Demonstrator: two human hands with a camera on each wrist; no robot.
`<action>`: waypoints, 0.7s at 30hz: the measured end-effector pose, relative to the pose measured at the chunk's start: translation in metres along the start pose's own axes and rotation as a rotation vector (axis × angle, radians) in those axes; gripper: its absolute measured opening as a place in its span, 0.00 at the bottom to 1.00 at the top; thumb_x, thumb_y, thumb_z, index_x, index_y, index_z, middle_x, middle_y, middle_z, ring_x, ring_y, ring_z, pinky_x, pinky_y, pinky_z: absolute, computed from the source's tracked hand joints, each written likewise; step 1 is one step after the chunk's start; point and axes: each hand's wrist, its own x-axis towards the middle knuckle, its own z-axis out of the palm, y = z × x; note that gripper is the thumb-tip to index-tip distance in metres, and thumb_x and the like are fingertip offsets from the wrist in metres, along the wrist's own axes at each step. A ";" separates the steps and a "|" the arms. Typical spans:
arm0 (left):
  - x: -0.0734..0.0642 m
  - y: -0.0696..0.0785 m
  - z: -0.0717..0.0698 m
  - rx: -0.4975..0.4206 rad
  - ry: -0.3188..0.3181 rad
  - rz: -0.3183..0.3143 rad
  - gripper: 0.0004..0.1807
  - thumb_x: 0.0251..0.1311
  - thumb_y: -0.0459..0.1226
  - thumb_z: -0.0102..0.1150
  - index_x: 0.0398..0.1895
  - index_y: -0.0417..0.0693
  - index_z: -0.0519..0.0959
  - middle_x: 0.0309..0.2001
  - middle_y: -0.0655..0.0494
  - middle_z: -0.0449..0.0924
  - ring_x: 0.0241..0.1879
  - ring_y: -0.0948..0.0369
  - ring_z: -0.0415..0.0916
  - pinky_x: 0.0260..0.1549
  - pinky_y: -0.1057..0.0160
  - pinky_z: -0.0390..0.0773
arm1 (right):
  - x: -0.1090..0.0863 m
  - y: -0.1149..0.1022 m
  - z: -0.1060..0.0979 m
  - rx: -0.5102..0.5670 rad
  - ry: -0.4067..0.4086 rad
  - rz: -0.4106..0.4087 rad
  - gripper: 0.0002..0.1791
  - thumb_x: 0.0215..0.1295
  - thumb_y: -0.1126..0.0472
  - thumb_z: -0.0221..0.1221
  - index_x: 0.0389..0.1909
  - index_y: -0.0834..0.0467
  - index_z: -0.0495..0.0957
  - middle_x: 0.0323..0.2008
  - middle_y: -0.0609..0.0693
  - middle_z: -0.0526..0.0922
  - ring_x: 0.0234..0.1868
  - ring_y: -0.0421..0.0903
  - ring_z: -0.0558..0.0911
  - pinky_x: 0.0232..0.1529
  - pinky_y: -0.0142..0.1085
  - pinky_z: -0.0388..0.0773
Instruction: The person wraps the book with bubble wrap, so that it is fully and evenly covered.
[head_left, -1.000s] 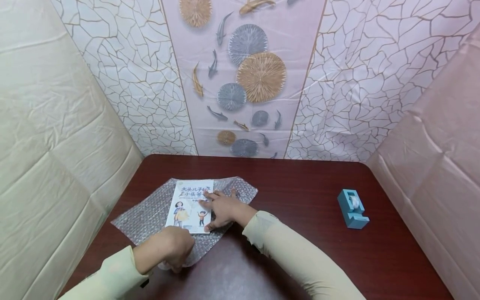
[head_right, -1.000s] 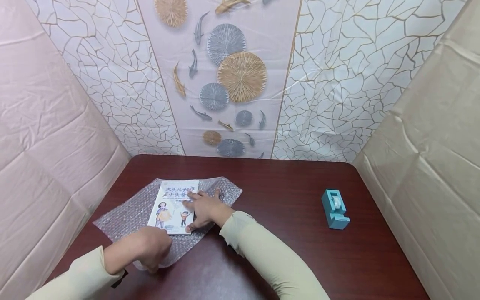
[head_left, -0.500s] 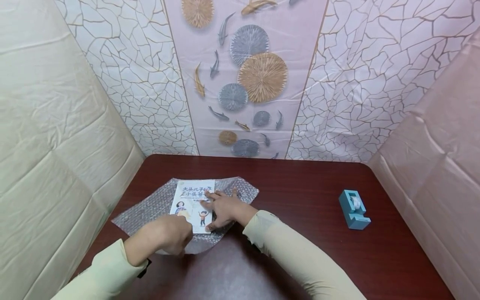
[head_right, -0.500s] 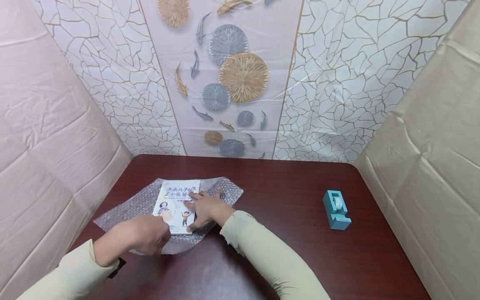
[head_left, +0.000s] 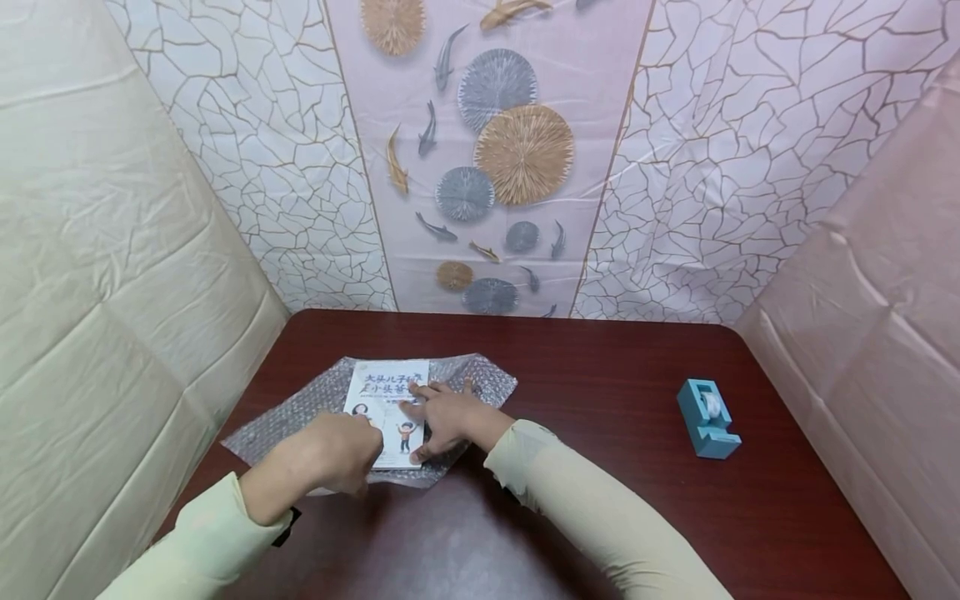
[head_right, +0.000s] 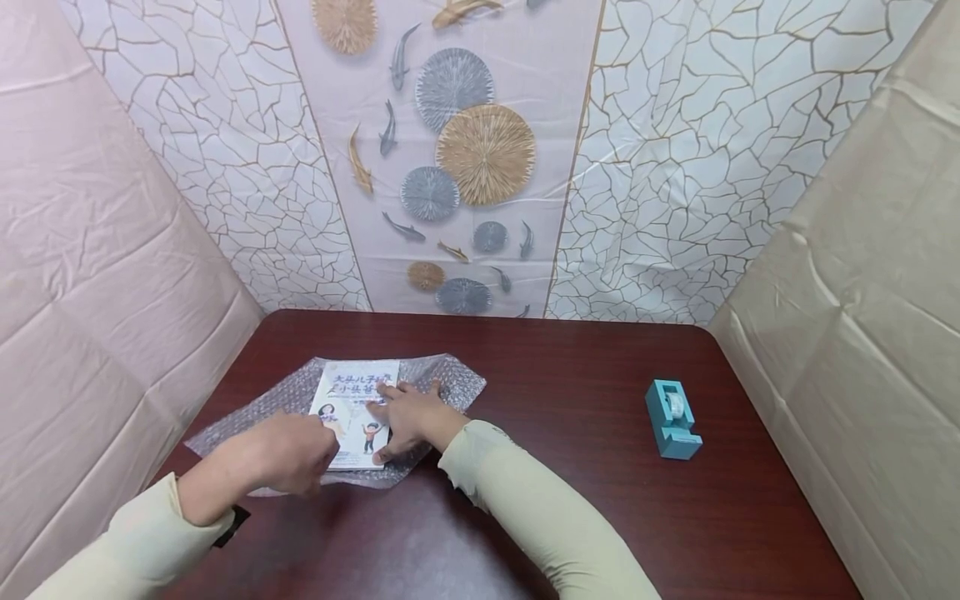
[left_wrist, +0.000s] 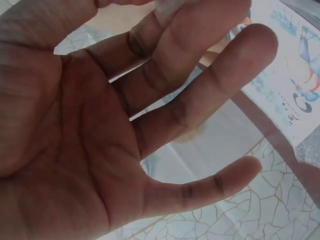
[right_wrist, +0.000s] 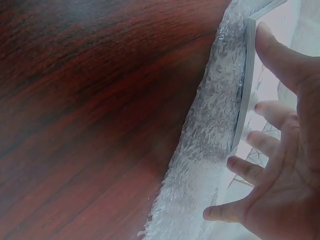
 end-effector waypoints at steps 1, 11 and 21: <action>0.000 -0.001 -0.001 0.002 0.006 -0.002 0.17 0.45 0.42 0.86 0.19 0.56 0.81 0.26 0.59 0.81 0.30 0.56 0.80 0.47 0.31 0.84 | 0.000 0.000 0.000 -0.004 0.000 0.002 0.58 0.64 0.21 0.66 0.90 0.32 0.52 0.93 0.42 0.42 0.91 0.56 0.52 0.80 0.80 0.50; -0.001 -0.010 -0.008 0.019 0.108 0.034 0.16 0.45 0.40 0.82 0.20 0.58 0.78 0.26 0.59 0.82 0.29 0.57 0.80 0.38 0.36 0.84 | 0.002 0.000 0.001 -0.023 -0.001 0.001 0.57 0.65 0.21 0.65 0.90 0.31 0.52 0.93 0.41 0.42 0.91 0.55 0.52 0.80 0.80 0.51; 0.005 -0.034 -0.009 -0.098 0.183 0.157 0.13 0.52 0.37 0.72 0.23 0.59 0.75 0.20 0.68 0.71 0.22 0.67 0.67 0.24 0.62 0.70 | 0.000 0.002 0.000 0.005 -0.018 -0.002 0.58 0.64 0.20 0.64 0.90 0.32 0.50 0.93 0.40 0.40 0.92 0.54 0.50 0.80 0.80 0.50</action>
